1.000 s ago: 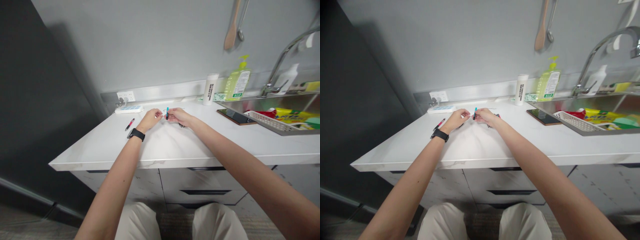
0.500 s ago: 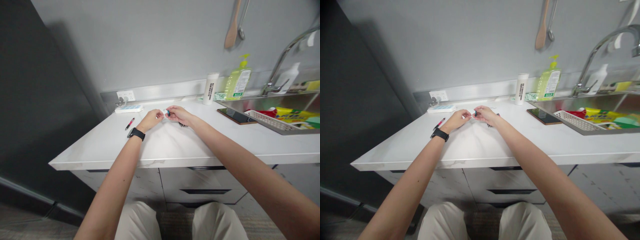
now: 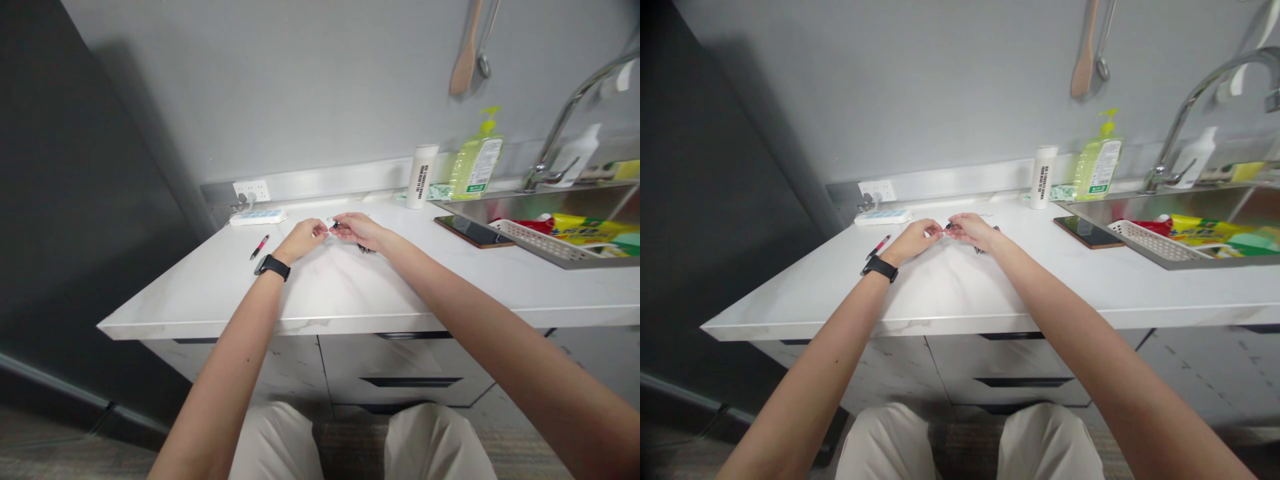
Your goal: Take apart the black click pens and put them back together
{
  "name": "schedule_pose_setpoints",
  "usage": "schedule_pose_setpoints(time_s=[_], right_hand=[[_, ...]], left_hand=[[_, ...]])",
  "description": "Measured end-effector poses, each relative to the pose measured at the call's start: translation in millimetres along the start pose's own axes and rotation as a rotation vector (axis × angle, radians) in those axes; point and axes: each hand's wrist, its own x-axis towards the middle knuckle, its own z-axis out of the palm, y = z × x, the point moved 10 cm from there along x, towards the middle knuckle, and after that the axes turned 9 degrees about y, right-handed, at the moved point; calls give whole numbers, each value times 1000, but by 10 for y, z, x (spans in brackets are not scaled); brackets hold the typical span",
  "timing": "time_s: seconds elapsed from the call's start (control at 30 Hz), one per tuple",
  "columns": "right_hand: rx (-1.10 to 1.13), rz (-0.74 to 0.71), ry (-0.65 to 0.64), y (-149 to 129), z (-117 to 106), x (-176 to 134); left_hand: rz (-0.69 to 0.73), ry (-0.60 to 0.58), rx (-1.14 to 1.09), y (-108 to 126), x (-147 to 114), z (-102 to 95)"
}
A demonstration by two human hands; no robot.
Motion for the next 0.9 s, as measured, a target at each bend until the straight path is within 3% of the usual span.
schedule_pose_setpoints(time_s=[0.33,0.5,0.57,0.73,0.9], right_hand=[[-15,-3,-19,-8,27,-27],[-159,-87,37,-30,-25,0],[-305,-182,87,-84,-67,32],[-737,-670,94,-375,60,-5],[-840,-745,59,-317,97,35]], left_hand=[[-6,-17,32,-15,2,21],[-213,-4,265,-304,-24,-46],[-315,-39,389,-457,-65,-65],[-451,-224,502,-672,-180,23],[-419,-230,505,-683,-171,52]])
